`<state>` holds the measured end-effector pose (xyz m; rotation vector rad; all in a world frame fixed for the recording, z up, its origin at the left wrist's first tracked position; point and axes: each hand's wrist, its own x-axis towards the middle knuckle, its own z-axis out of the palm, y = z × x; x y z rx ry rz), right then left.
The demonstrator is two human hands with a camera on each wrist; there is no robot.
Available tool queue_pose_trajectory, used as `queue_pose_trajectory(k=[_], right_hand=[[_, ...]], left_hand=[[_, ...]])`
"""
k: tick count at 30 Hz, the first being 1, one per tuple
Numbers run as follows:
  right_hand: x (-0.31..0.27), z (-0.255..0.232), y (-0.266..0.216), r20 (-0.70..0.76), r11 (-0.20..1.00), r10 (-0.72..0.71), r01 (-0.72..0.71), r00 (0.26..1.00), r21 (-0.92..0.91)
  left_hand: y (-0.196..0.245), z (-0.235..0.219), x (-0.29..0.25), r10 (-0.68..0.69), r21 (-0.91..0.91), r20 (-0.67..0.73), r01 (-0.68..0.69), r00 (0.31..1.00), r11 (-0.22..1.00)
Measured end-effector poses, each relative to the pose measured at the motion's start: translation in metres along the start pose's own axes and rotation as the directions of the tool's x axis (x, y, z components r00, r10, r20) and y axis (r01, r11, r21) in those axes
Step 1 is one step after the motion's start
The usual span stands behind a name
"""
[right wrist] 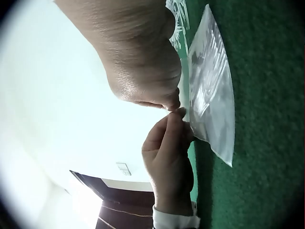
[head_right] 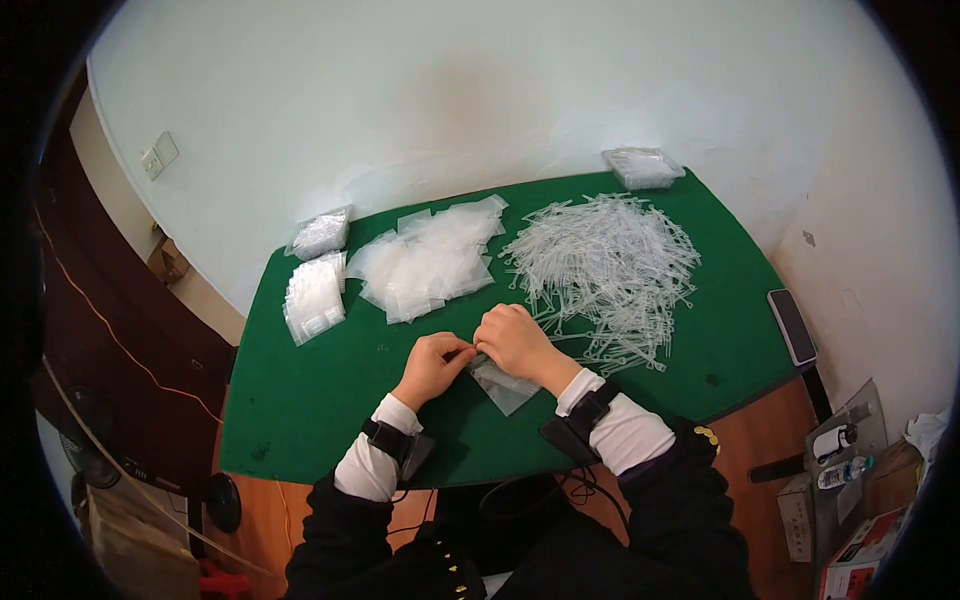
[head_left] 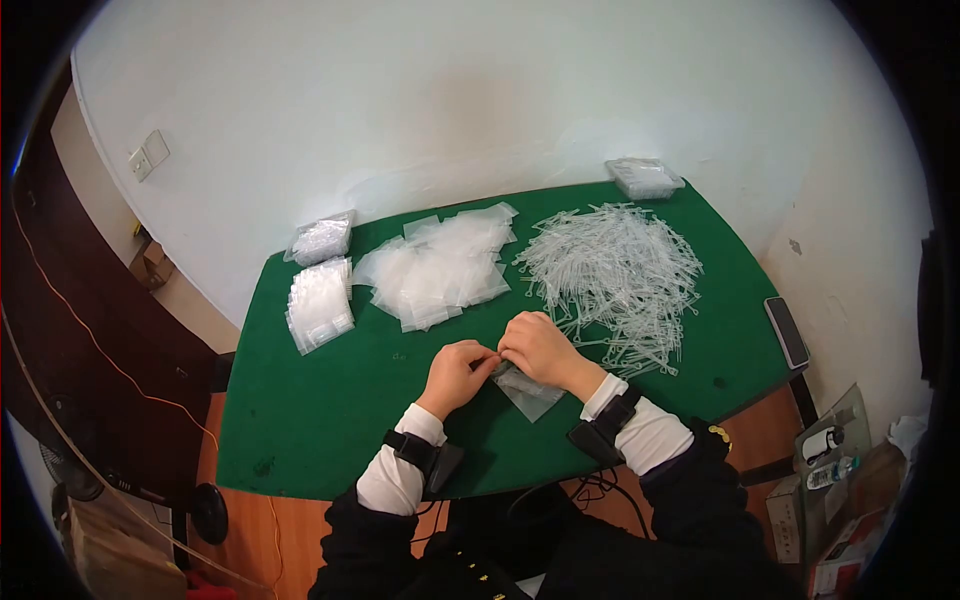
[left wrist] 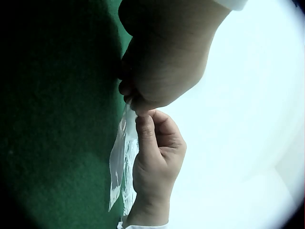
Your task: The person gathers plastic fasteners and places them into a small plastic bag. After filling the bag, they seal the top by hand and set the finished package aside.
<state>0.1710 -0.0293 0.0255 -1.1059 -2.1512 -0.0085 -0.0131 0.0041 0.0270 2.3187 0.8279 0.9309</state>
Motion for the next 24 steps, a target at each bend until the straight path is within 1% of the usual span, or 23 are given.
queue_pose_trajectory(k=[2, 7, 11, 15, 18, 19, 22, 24], right_hand=[[0.000, -0.001, -0.001, 0.019, 0.998, 0.066, -0.067, 0.998, 0.016], [-0.001, -0.003, 0.001, -0.025, 0.995, 0.098, -0.098, 0.995, 0.017], [-0.001, -0.003, 0.005, -0.052, 0.988, 0.151, -0.149, 0.987, 0.036], [0.000, -0.005, 0.010, -0.092, 0.982, 0.177, -0.170, 0.980, 0.078], [-0.001, -0.006, 0.012, -0.107, 0.952, 0.270, -0.248, 0.957, 0.182], [-0.001, -0.007, 0.013, -0.107, 0.951, 0.270, -0.248, 0.957, 0.182], [-0.002, -0.007, 0.015, -0.045, 0.890, 0.379, -0.350, 0.924, 0.293], [-0.003, -0.006, 0.015, -0.045, 0.878, 0.396, -0.364, 0.917, 0.312]], left_hand=[[-0.001, 0.001, 0.000, -0.012, -0.011, -0.003, 0.012, 1.000, 1.000], [-0.001, 0.001, 0.000, -0.038, -0.045, -0.012, 0.037, 0.999, 0.998], [-0.004, 0.001, 0.000, -0.053, -0.060, -0.014, 0.052, 0.998, 0.997], [-0.005, 0.001, 0.000, -0.082, -0.074, -0.012, 0.081, 0.997, 0.994], [-0.005, 0.001, 0.000, -0.084, -0.082, -0.001, 0.083, 0.996, 0.993], [-0.005, 0.001, 0.000, -0.085, -0.086, 0.003, 0.085, 0.996, 0.993], [-0.004, 0.001, 0.000, -0.089, -0.085, 0.019, 0.090, 0.996, 0.992], [-0.003, 0.000, 0.000, -0.092, -0.084, 0.025, 0.094, 0.995, 0.992]])
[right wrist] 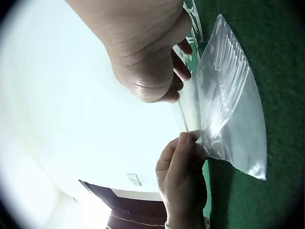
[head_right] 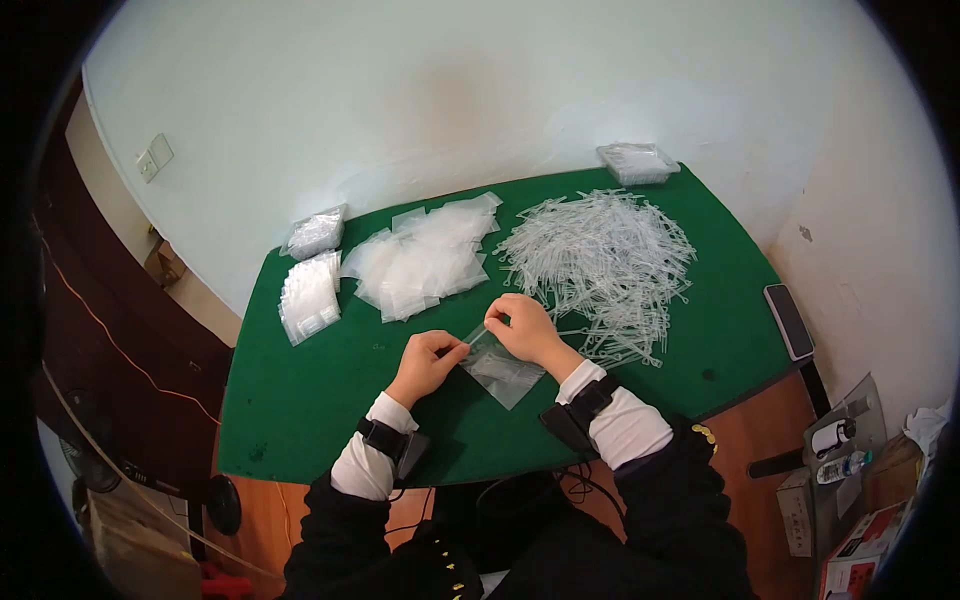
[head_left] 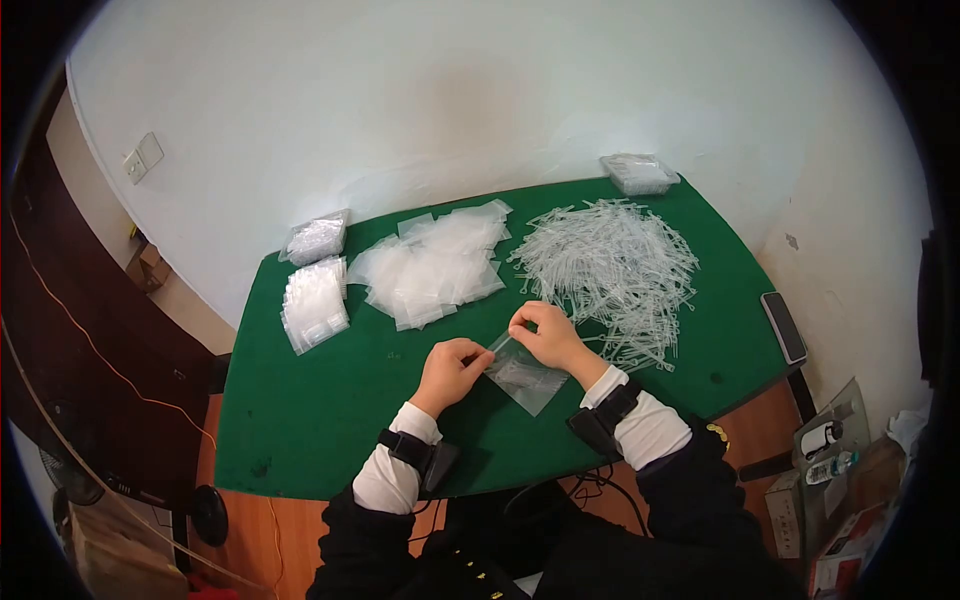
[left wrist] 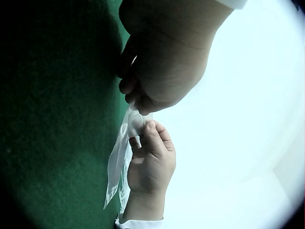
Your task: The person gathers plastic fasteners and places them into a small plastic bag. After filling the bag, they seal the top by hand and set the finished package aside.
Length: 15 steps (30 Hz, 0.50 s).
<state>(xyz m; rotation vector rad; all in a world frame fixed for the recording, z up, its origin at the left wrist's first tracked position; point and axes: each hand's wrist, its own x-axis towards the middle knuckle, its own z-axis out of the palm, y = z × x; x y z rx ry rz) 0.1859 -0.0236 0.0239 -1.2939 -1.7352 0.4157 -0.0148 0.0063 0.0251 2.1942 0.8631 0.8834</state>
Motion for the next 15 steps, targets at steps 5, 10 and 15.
queue_pose_trajectory(k=[5, 10, 15], right_hand=[[-0.001, 0.003, -0.002, -0.008, 0.995, 0.021, -0.020, 1.000, 0.094], [-0.003, 0.011, -0.007, 0.038, 0.984, -0.044, 0.037, 0.998, 0.172], [-0.006, 0.016, -0.015, 0.095, 0.972, -0.105, 0.082, 0.990, 0.221]], left_hand=[[-0.001, -0.002, 0.000, -0.007, 0.036, 0.047, 0.005, 0.999, 0.999], [0.009, -0.002, 0.000, 0.033, 0.006, 0.034, -0.033, 0.999, 0.999], [0.011, 0.002, 0.000, 0.016, -0.016, 0.006, -0.016, 1.000, 1.000]])
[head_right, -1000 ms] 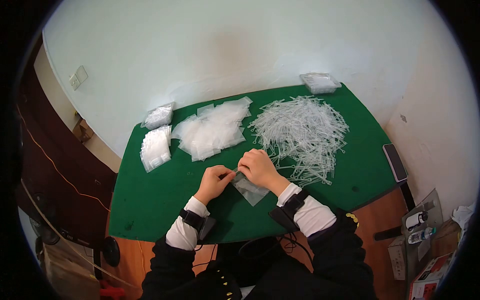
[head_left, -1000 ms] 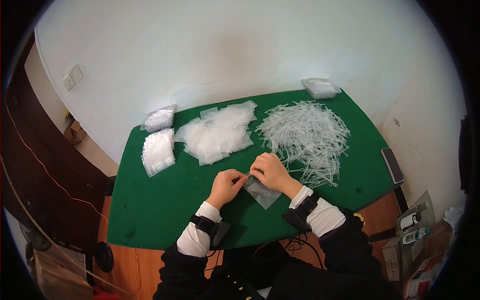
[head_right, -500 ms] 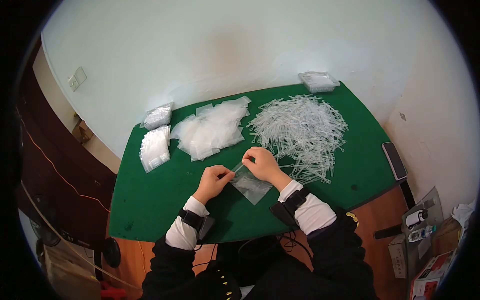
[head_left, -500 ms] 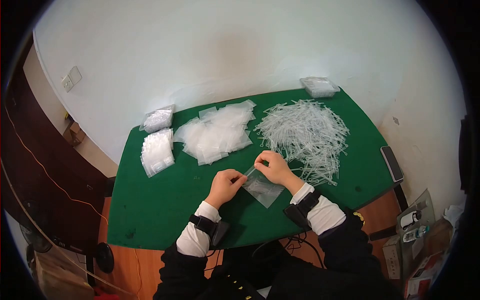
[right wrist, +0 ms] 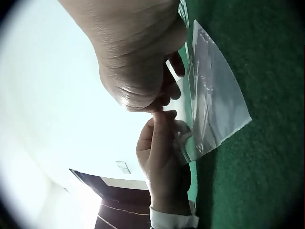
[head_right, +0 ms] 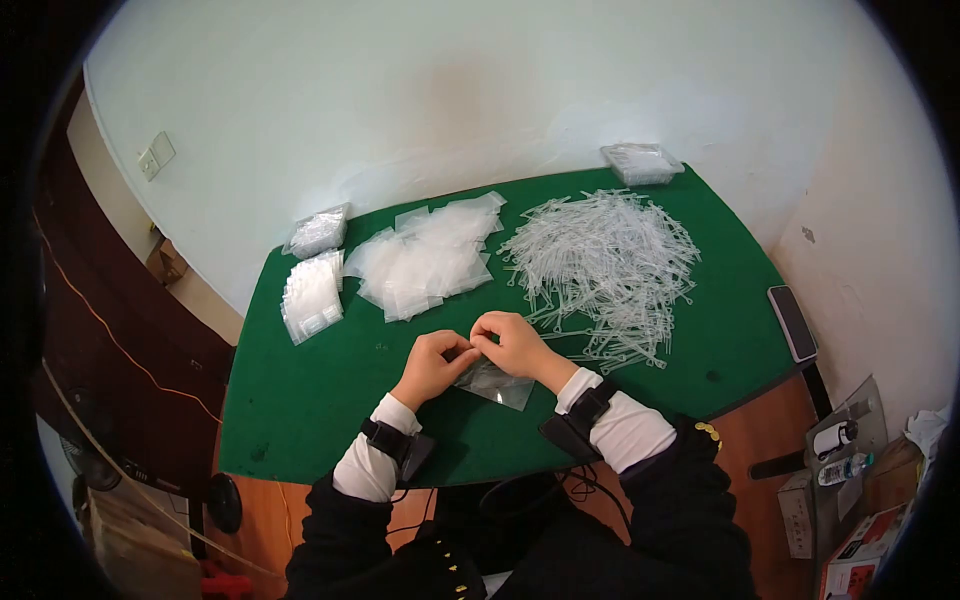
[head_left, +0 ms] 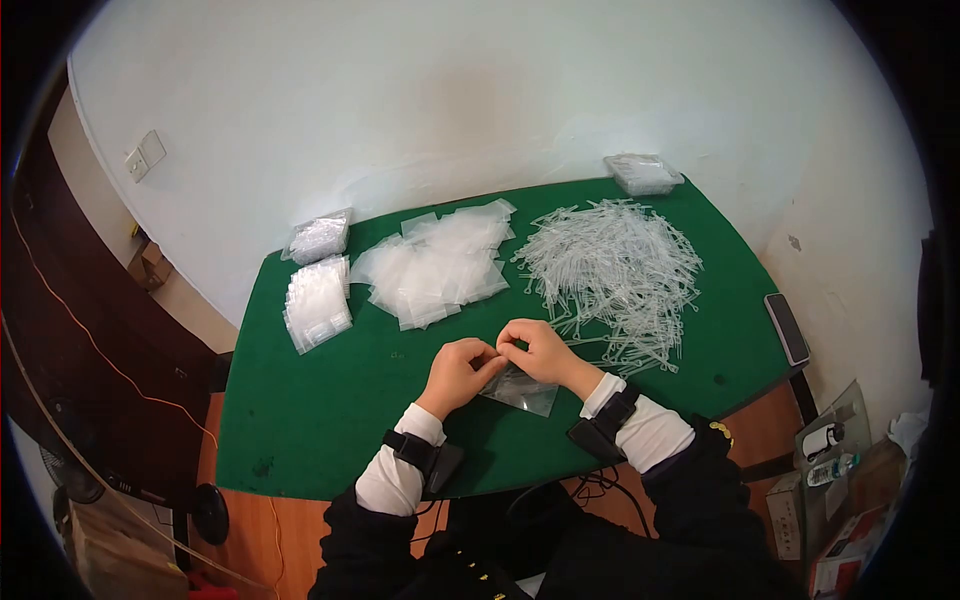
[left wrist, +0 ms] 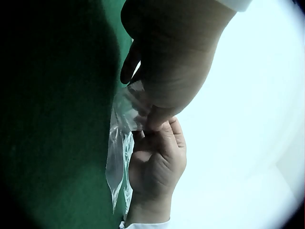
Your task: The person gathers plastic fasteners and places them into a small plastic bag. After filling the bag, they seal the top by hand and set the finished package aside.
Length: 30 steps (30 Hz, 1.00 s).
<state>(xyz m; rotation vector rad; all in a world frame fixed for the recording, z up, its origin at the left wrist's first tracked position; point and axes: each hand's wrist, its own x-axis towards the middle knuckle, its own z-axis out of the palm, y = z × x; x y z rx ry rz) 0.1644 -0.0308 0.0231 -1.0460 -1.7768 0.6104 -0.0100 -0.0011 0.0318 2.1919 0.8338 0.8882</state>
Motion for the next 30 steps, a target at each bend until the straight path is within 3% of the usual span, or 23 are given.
queue_pose_trajectory(k=[8, 19, 23, 27, 28, 30], right_hand=[[-0.001, 0.000, 0.001, -0.039, 0.998, 0.054, -0.055, 0.998, -0.024], [0.001, -0.006, 0.006, -0.263, 0.985, 0.161, -0.170, 0.951, -0.009], [0.002, -0.005, 0.010, -0.333, 0.989, 0.140, -0.151, 0.932, -0.008], [0.001, -0.008, 0.009, -0.260, 0.965, 0.258, -0.259, 0.931, 0.029], [0.001, -0.007, 0.008, -0.260, 0.965, 0.258, -0.259, 0.930, 0.030], [0.002, -0.004, 0.003, -0.311, 0.987, 0.002, -0.052, 0.951, -0.151]], left_hand=[[-0.009, 0.003, 0.000, -0.017, -0.028, -0.028, 0.016, 0.999, 0.999], [-0.010, 0.002, 0.001, -0.087, -0.075, -0.045, 0.083, 0.995, 0.994], [-0.014, 0.003, 0.000, -0.121, -0.120, -0.049, 0.114, 0.991, 0.986], [-0.013, 0.002, 0.000, -0.124, -0.066, -0.048, 0.121, 0.991, 0.990], [-0.012, 0.001, -0.001, -0.121, -0.033, -0.047, 0.119, 0.992, 0.992], [-0.011, 0.000, 0.000, -0.072, 0.029, -0.065, 0.074, 0.995, 0.997]])
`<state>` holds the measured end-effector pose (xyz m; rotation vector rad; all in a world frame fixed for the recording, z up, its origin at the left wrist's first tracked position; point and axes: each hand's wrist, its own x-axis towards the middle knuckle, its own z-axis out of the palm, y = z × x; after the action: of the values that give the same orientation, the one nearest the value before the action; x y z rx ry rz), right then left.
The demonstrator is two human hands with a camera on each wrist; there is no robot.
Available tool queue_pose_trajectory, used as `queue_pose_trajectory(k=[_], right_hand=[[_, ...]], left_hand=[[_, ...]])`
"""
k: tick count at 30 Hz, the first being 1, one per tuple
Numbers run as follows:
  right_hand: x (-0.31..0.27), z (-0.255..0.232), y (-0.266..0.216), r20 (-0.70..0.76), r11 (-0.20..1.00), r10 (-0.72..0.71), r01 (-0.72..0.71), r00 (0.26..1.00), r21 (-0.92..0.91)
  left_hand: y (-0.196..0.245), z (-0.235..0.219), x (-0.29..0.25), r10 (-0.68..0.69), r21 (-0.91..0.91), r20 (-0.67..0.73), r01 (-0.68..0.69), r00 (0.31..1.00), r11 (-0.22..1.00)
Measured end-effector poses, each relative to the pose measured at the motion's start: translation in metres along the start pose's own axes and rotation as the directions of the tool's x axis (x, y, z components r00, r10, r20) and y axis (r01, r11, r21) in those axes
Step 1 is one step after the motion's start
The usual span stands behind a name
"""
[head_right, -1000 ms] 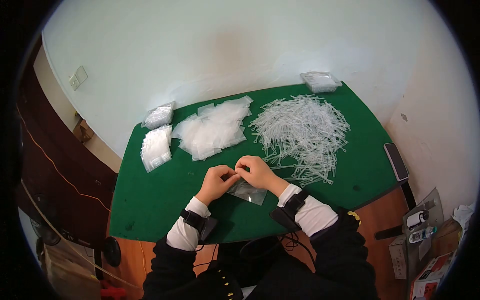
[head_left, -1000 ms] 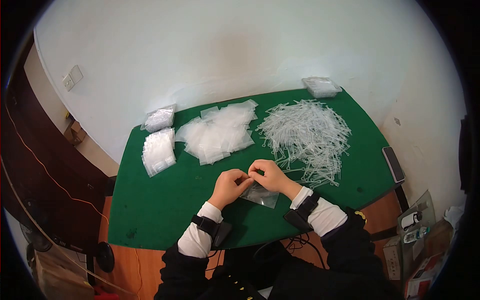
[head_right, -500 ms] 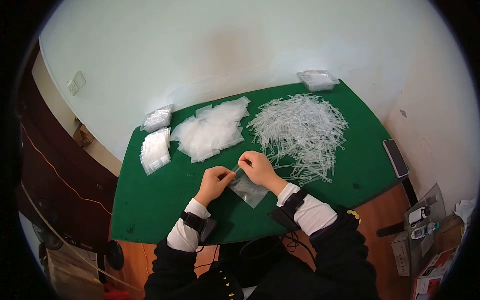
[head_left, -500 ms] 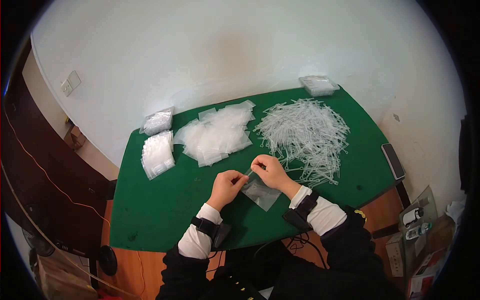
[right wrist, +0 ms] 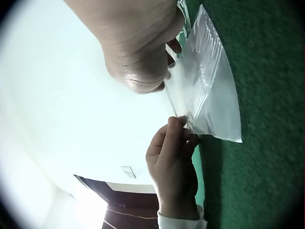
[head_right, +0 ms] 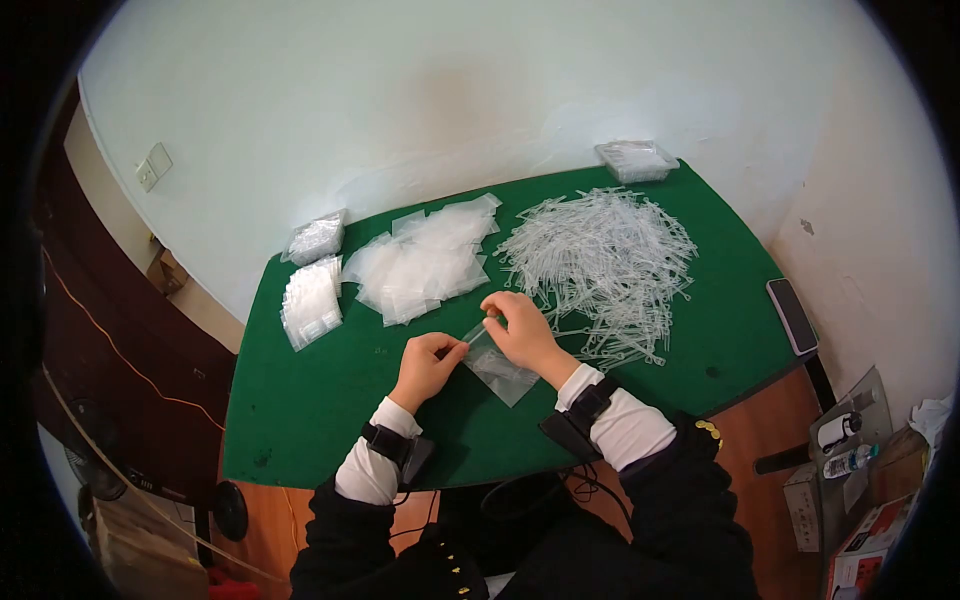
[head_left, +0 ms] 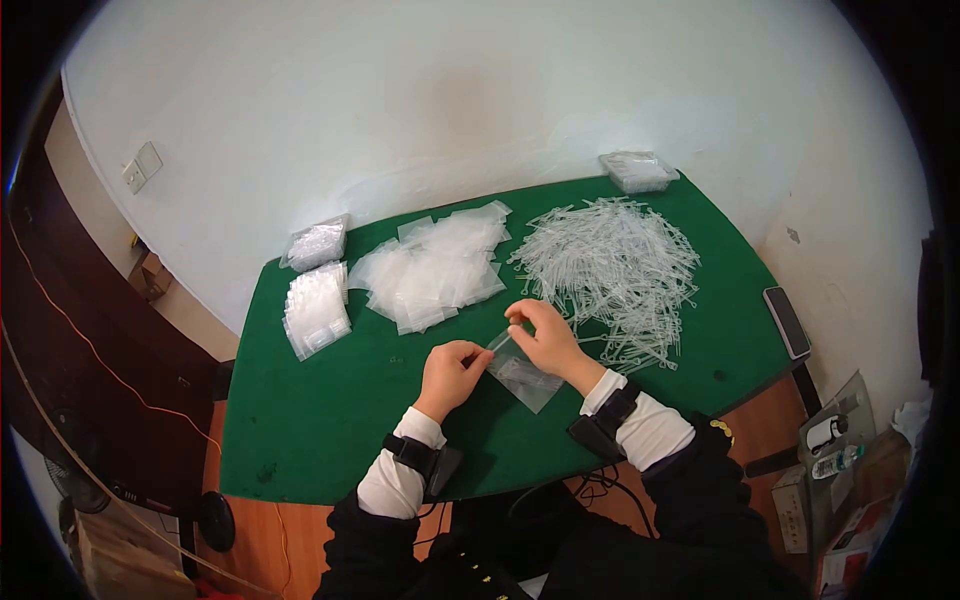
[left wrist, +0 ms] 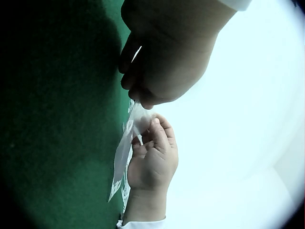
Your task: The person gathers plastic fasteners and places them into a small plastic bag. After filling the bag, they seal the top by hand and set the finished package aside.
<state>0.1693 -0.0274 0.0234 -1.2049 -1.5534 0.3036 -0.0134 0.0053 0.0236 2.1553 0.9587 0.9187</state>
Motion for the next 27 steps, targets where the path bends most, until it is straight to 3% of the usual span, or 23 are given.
queue_pose_trajectory(k=[1, 2, 5, 13, 27], right_hand=[[0.000, 0.001, -0.001, -0.031, 0.990, -0.127, 0.125, 0.991, -0.058], [0.000, 0.003, -0.001, -0.030, 0.990, -0.127, 0.125, 0.991, -0.058], [0.000, 0.005, -0.002, 0.200, 0.916, -0.331, 0.365, 0.922, -0.167], [-0.001, 0.000, 0.002, 0.340, 0.928, -0.267, 0.335, 0.902, -0.161], [0.001, -0.010, 0.009, 0.310, 0.938, -0.184, 0.261, 0.933, -0.228]], left_hand=[[0.000, 0.000, 0.000, 0.049, 0.059, -0.017, -0.048, 0.999, 0.997], [0.000, -0.001, 0.000, 0.098, 0.119, -0.030, -0.094, 0.995, 0.988], [0.003, -0.001, 0.000, 0.159, 0.161, -0.034, -0.152, 0.987, 0.975], [0.005, -0.001, 0.001, 0.197, 0.134, -0.009, -0.194, 0.980, 0.972], [0.003, -0.001, 0.001, 0.125, 0.086, -0.001, -0.125, 0.992, 0.988]])
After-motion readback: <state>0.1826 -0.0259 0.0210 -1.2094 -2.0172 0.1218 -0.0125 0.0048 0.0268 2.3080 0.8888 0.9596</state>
